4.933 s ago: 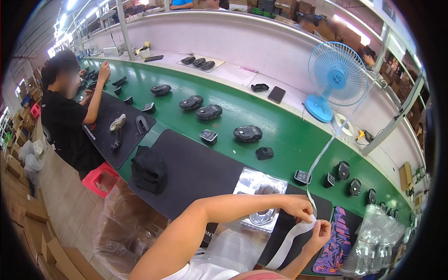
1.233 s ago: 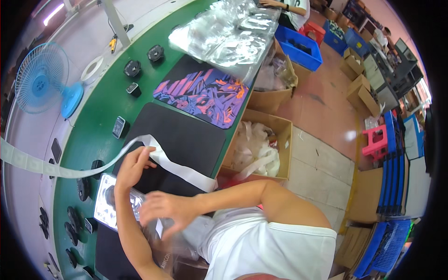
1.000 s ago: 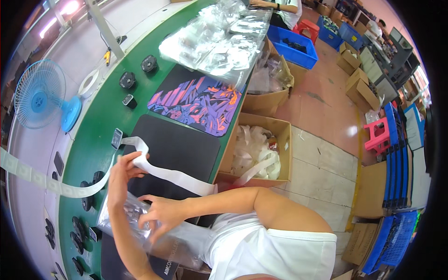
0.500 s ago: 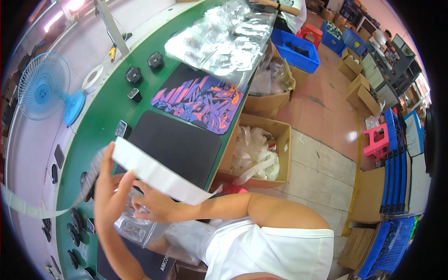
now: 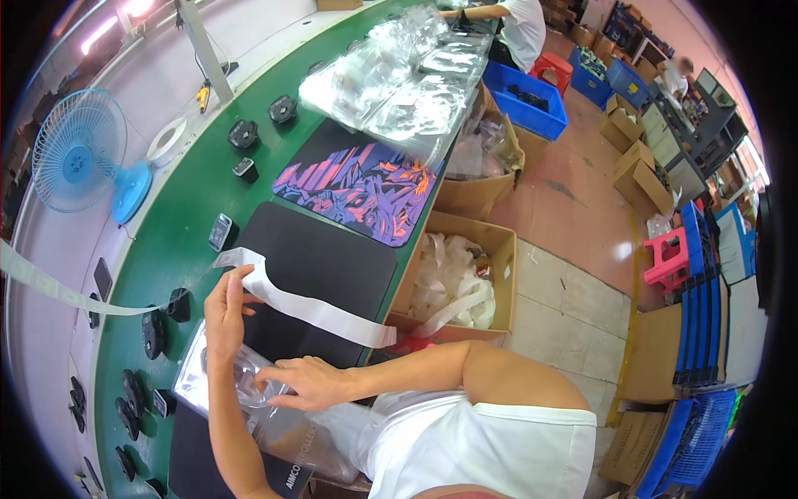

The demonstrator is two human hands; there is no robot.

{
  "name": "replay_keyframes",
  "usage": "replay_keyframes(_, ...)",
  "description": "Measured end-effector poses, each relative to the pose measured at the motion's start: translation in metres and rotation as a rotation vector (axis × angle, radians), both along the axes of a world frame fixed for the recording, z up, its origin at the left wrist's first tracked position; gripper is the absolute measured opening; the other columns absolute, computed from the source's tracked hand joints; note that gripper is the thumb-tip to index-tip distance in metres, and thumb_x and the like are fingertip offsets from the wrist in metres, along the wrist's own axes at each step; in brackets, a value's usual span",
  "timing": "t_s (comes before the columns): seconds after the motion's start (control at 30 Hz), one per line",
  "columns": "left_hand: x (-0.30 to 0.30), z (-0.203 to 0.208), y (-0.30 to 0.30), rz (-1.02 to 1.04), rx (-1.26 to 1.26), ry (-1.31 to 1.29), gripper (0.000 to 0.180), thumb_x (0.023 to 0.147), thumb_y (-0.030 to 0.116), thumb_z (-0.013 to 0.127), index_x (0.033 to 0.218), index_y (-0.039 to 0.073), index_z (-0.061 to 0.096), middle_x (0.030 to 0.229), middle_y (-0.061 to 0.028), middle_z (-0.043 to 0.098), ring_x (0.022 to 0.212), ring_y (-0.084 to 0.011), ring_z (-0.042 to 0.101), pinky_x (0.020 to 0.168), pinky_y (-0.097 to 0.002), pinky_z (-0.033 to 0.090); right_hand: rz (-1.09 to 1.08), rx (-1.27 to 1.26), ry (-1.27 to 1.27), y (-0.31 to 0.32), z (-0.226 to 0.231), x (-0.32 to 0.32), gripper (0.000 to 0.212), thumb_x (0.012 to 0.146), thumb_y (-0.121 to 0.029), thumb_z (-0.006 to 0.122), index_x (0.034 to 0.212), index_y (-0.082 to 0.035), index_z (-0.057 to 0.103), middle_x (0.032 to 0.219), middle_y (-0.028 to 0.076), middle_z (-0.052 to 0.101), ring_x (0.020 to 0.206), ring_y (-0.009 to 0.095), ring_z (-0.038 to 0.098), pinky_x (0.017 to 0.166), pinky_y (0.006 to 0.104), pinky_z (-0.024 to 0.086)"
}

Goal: Applying adhesive labels to plastic packaging trays for computer mice on an assembly line.

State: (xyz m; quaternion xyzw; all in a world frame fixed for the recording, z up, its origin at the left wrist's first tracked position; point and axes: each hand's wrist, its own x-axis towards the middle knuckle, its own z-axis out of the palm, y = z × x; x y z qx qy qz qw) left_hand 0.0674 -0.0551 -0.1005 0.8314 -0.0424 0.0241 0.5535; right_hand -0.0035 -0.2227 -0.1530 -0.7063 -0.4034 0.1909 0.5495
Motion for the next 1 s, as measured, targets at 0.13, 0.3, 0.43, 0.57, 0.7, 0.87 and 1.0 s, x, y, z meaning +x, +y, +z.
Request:
replay_keyframes(0.13, -0.011, 0.036, -0.016, -0.056, -0.086, 0.131, 0.048, 0.106, 0.04, 0.039, 0.122, 0.0, 0.062, 0.107, -0.0097, 0.067, 0.081, -0.0171, 0.07, 0.062, -0.0236, 0.05, -0.015, 0.042, 0.047, -0.003, -0.009, -0.002, 0.026, 0.089, -0.019, 0.065, 0.113, -0.011, 0.056, 0.097, 0.012, 0.068, 0.073, 0.029, 0.07, 0.067, 0.0399, 0.055)
replay_keyframes(0.3, 0.001, 0.015, -0.021, -0.049, -0.17, 0.081, 0.044, 0.106, 0.036, 0.043, 0.116, -0.001, 0.065, 0.095, -0.0062, 0.066, 0.073, -0.0096, 0.063, 0.063, -0.0234, 0.051, -0.02, 0.11, 0.114, 0.0, -0.007, -0.001, 0.022, 0.088, -0.015, 0.064, 0.108, -0.007, 0.059, 0.1, 0.011, 0.069, 0.078, 0.031, 0.069, 0.07, 0.0394, 0.054)
replay_keyframes(0.43, 0.006, -0.008, -0.006, -0.051, -0.196, 0.005, 0.038, 0.105, 0.029, 0.046, 0.103, -0.001, 0.069, 0.087, -0.0044, 0.067, 0.071, -0.0093, 0.061, 0.062, -0.0225, 0.049, -0.025, 0.125, 0.051, -0.013, 0.001, -0.007, 0.026, 0.089, -0.015, 0.063, 0.113, -0.007, 0.06, 0.1, 0.011, 0.069, 0.081, 0.031, 0.069, 0.071, 0.0387, 0.054)
replay_keyframes(0.57, -0.001, -0.007, -0.006, -0.06, -0.209, 0.137, 0.035, 0.087, -0.001, 0.067, 0.121, -0.002, 0.061, 0.095, -0.0058, 0.07, 0.087, -0.0094, 0.065, 0.072, -0.023, 0.051, -0.061, -0.006, -0.193, -0.042, 0.018, 0.009, 0.028, 0.089, -0.014, 0.063, 0.116, -0.009, 0.063, 0.097, 0.012, 0.069, 0.076, 0.032, 0.068, 0.068, 0.0399, 0.054)
replay_keyframes(0.7, -0.01, 0.0, -0.004, -0.131, -0.266, 0.169, 0.053, 0.082, -0.004, 0.069, 0.133, 0.001, 0.055, 0.106, -0.0112, 0.07, 0.096, -0.0135, 0.065, 0.085, -0.0288, 0.052, -0.099, 0.106, -0.072, -0.064, 0.063, 0.041, 0.016, 0.087, -0.009, 0.067, 0.102, -0.005, 0.07, 0.089, 0.01, 0.071, 0.072, 0.018, 0.069, 0.064, 0.0307, 0.055)
replay_keyframes(0.87, 0.001, 0.003, -0.012, -0.271, -0.246, 0.083, 0.041, 0.08, 0.004, 0.073, 0.12, 0.001, 0.065, 0.102, -0.003, 0.066, 0.09, -0.0085, 0.06, 0.079, -0.026, 0.051, -0.432, 0.128, -0.209, -0.072, 0.059, 0.077, 0.029, 0.081, -0.006, 0.073, 0.109, -0.004, 0.068, 0.101, 0.008, 0.07, 0.082, 0.015, 0.068, 0.064, 0.0258, 0.053)
replay_keyframes(1.0, 0.011, -0.008, -0.002, -0.391, -0.317, 0.111, 0.05, 0.078, 0.001, 0.077, 0.125, 0.004, 0.06, 0.101, -0.0039, 0.068, 0.092, -0.0094, 0.062, 0.084, -0.0262, 0.05, -0.413, 0.127, -0.245, -0.055, 0.047, 0.098, 0.039, 0.079, -0.007, 0.075, 0.116, -0.004, 0.064, 0.112, 0.007, 0.066, 0.096, 0.016, 0.064, 0.079, 0.0277, 0.051)
